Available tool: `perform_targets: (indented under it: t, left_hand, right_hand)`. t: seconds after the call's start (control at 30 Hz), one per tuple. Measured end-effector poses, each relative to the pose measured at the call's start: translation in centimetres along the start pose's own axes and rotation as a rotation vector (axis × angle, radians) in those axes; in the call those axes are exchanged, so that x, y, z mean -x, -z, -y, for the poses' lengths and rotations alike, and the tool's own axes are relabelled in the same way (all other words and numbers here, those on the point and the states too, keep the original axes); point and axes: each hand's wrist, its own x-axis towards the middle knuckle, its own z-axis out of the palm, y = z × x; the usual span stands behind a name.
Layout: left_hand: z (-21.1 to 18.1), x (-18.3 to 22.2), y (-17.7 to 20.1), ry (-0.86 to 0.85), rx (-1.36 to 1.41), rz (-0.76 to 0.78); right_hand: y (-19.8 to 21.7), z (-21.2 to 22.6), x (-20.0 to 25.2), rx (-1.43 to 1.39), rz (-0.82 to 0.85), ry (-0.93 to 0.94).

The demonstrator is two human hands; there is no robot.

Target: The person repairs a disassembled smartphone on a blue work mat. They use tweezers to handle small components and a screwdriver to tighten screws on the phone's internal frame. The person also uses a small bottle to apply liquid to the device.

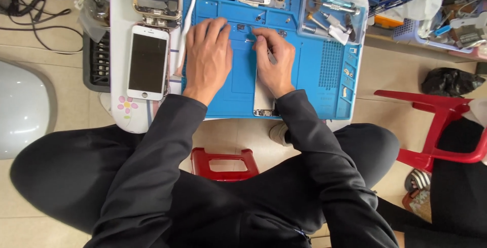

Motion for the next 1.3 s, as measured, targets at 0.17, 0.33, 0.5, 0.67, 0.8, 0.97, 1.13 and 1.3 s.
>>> perform_targets:
  t: [0.17, 0.33, 0.5, 0.67, 0.8, 0.97, 1.13, 1.3]
  left_hand:
    - [0.0, 0.4, 0.2, -0.005, 0.054, 0.016]
    - [-0.2, 0.0, 0.3, 0.007, 0.045, 0.026]
    - [-0.1, -0.3, 0.1, 0.024, 0.058, -0.003]
    - [0.1, -0.4, 0.2, 0.02, 0.031, -0.007]
    - [-0.1, -0.4, 0.3, 0.013, 0.022, -0.011]
    - [-0.1, -0.6, 0.2, 0.012, 0.036, -0.006]
    - [-0.1, -0.5, 0.1, 0.018, 0.034, -0.01]
    - [-0.1, -0.5, 0.2, 0.002, 0.044, -0.024]
  right_hand:
    - [0.1, 0.1, 0.4, -0.021, 0.027, -0.003]
    - [0.2, 0.3, 0.4, -0.032, 0.032, -0.022]
    - [0.0, 0.2, 0.1, -0.046, 0.0, -0.021]
    - [-0.2, 0.2, 0.0, -0.054, 0.001, -0.022]
    - [-0.1, -0.2, 0.3, -0.071, 0.008, -0.011]
    - [-0.2, -0.3, 0.0, -0.057, -0.037, -0.02]
    - [-0.3, -0.1, 0.0, -0.014, -0.012, -0.01]
    - [-0.3, -0.2, 0.1, -0.007, -0.013, -0.015]
